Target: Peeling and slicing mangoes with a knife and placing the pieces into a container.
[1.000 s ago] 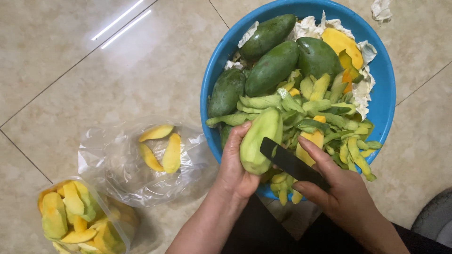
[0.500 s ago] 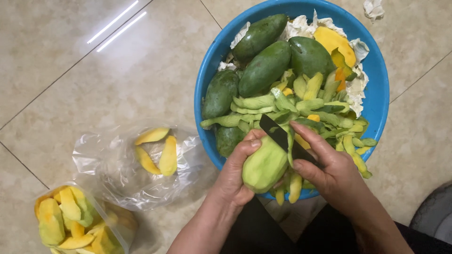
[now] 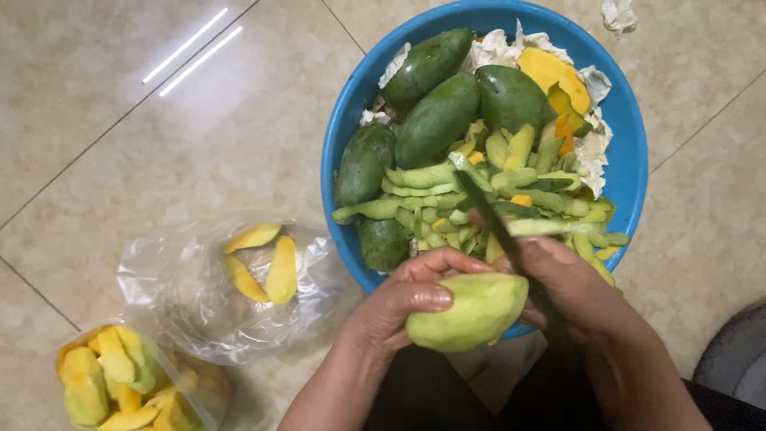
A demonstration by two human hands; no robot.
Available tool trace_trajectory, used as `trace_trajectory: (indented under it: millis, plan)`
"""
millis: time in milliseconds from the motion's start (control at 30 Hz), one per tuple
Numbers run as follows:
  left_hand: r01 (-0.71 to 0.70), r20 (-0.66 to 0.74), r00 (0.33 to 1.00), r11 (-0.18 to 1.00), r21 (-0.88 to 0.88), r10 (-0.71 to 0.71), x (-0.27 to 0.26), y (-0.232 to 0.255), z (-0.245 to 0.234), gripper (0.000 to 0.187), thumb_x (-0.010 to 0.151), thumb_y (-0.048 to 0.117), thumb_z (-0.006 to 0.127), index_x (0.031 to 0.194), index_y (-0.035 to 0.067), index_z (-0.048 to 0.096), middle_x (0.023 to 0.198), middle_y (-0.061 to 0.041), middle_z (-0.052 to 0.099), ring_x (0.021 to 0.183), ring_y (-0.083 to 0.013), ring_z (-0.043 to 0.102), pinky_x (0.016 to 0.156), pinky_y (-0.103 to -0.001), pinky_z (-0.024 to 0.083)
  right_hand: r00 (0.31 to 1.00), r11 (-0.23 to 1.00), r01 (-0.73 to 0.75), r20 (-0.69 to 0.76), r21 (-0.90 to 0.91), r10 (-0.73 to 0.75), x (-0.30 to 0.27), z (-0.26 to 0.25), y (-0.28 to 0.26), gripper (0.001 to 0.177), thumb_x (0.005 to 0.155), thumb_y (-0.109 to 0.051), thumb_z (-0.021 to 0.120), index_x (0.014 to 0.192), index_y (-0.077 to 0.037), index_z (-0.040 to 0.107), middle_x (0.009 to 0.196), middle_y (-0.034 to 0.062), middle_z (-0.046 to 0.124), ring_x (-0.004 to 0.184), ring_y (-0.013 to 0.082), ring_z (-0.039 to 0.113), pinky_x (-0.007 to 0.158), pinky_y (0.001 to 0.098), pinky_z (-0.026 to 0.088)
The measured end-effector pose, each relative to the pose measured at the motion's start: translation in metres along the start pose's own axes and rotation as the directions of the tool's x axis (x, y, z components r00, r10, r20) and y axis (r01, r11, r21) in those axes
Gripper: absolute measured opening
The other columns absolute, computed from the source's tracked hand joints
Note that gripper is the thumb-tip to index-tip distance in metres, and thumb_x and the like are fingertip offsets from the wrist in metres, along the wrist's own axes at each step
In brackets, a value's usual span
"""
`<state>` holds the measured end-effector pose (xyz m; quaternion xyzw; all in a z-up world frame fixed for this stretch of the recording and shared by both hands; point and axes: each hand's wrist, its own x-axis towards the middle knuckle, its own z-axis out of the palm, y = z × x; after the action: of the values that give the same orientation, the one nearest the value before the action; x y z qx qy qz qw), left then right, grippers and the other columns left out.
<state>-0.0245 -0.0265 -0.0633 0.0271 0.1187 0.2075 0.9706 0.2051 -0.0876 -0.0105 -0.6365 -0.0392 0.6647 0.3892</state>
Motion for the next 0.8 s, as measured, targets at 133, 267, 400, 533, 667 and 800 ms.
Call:
trace_trajectory:
  millis: [133,267,400,533,667,800]
  plan:
    - [-0.061,-0.057,0.997,0.997,-0.039,0.058,-0.003,0.015,-0.008,0.052,0.075,0.007,0.077,0.125,-0.004,0.07,0.129,-0.023,0.071,0.107,-0.0316,0.074,0.099,-0.038,0.061,0.977,0.989,0.139,0.17,-0.055,-0.128,-0.038,0.044,-0.043,0.057,0.101,-0.031,0.044,0.156,-0.013,0.047,0.049,0.0032,0.049,0.034,0.0105,0.033,0.029,0.0265,0.022]
    - [-0.119,-0.039,0.992,0.992,-0.042,0.117,-0.006,0.021,-0.016,0.054,0.072,0.005,0.077,0.124,-0.005,0.069,0.121,-0.023,0.074,0.101,-0.0297,0.075,0.091,-0.036,0.064,0.991,0.827,0.107,-0.009,-0.552,-0.135,-0.064,0.038,-0.032,0.073,0.078,-0.022,0.059,0.152,-0.021,0.064,0.09,-0.0009,0.064,0.054,0.0152,0.053,0.047,0.0312,0.038]
    - [-0.177,0.046,0.981,0.972,-0.156,0.187,-0.003,0.019,-0.015,0.05,0.077,0.009,0.08,0.121,-0.007,0.061,0.121,-0.022,0.071,0.103,-0.0295,0.074,0.093,-0.037,0.063,0.901,0.613,0.434,0.314,-0.661,-0.3,-0.062,0.029,-0.013,0.077,0.077,-0.021,0.082,0.148,-0.012,0.055,0.159,-0.0001,0.062,0.134,0.0164,0.068,0.105,0.0327,0.051]
    - [-0.134,0.082,0.984,0.954,-0.27,0.161,-0.004,0.01,-0.023,0.043,0.079,0.008,0.079,0.118,-0.001,0.064,0.118,-0.019,0.072,0.107,-0.0294,0.072,0.098,-0.039,0.061,0.885,0.601,0.464,0.311,-0.651,-0.347,-0.061,0.039,-0.01,0.08,0.075,-0.013,0.083,0.15,-0.011,0.055,0.147,-0.0014,0.073,0.119,0.0129,0.076,0.095,0.0281,0.056]
    - [-0.08,0.058,0.994,0.978,-0.195,0.093,-0.005,0.005,-0.031,0.048,0.076,0.015,0.081,0.118,-0.002,0.067,0.114,-0.022,0.073,0.097,-0.0287,0.074,0.085,-0.037,0.066,0.931,0.689,0.362,0.281,-0.628,-0.233,-0.057,0.045,-0.015,0.07,0.08,-0.015,0.07,0.15,-0.014,0.06,0.119,0.0031,0.072,0.096,0.0165,0.063,0.079,0.0299,0.048]
    - [0.069,0.149,0.988,0.987,-0.143,-0.047,-0.012,-0.007,-0.018,0.051,0.076,0.012,0.081,0.12,-0.009,0.069,0.114,-0.027,0.075,0.088,-0.0266,0.078,0.08,-0.03,0.066,0.986,0.811,0.167,0.099,-0.561,-0.134,-0.04,0.064,-0.03,0.077,0.091,-0.055,0.046,0.16,-0.021,0.05,0.057,0.0046,0.057,0.043,0.0182,0.046,0.037,0.0317,0.035]
